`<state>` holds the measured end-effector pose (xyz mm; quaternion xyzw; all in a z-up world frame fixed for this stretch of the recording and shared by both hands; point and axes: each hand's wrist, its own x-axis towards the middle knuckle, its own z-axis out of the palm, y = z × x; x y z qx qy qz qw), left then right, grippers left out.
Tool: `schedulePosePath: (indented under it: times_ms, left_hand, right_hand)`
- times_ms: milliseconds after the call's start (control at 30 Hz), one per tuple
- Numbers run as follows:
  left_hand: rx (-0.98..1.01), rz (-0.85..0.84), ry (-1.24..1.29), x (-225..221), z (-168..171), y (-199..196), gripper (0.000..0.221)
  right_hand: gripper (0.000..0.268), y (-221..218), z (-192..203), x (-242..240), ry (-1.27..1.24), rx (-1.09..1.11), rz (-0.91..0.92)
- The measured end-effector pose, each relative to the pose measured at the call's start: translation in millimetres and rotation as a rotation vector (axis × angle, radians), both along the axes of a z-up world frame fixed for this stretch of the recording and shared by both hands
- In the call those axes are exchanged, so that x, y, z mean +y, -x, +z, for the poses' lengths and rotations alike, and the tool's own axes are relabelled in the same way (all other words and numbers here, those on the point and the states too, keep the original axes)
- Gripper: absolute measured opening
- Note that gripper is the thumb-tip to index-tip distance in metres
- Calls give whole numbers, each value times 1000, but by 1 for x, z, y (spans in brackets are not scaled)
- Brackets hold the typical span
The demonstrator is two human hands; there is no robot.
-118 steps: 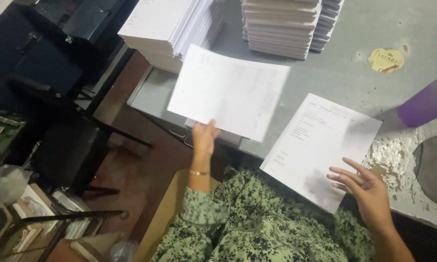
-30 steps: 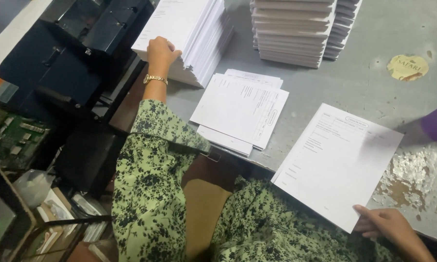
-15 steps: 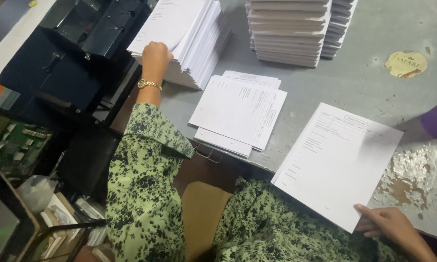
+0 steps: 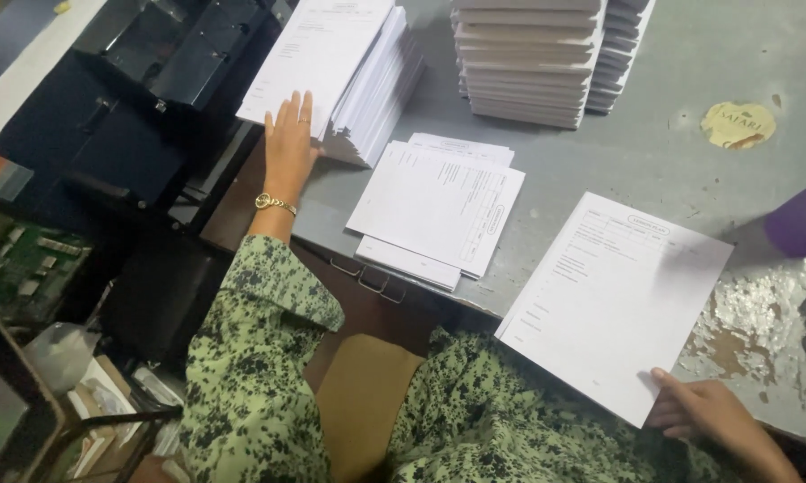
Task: Organizing and checking a stack of printed sheets on a desk.
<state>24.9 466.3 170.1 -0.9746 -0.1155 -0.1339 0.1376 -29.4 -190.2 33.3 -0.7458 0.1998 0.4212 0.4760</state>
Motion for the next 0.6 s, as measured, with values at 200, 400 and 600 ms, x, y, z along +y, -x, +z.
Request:
schedulePosePath:
  times_ms: [200,400,600]
  left_hand:
    - [-422,-425,-81,11,-13,-7,35]
    - [-602,-626,-300,-117,61,28,30]
    - [-637,-595,-246,-187,137,57,37]
  right_hand:
    - [56,-2,-28,-13,-56,-55,-21]
    - [51,-3,-10,-13,-124,-9,98]
    - [48,-1,-6,-14,-141,-28,124]
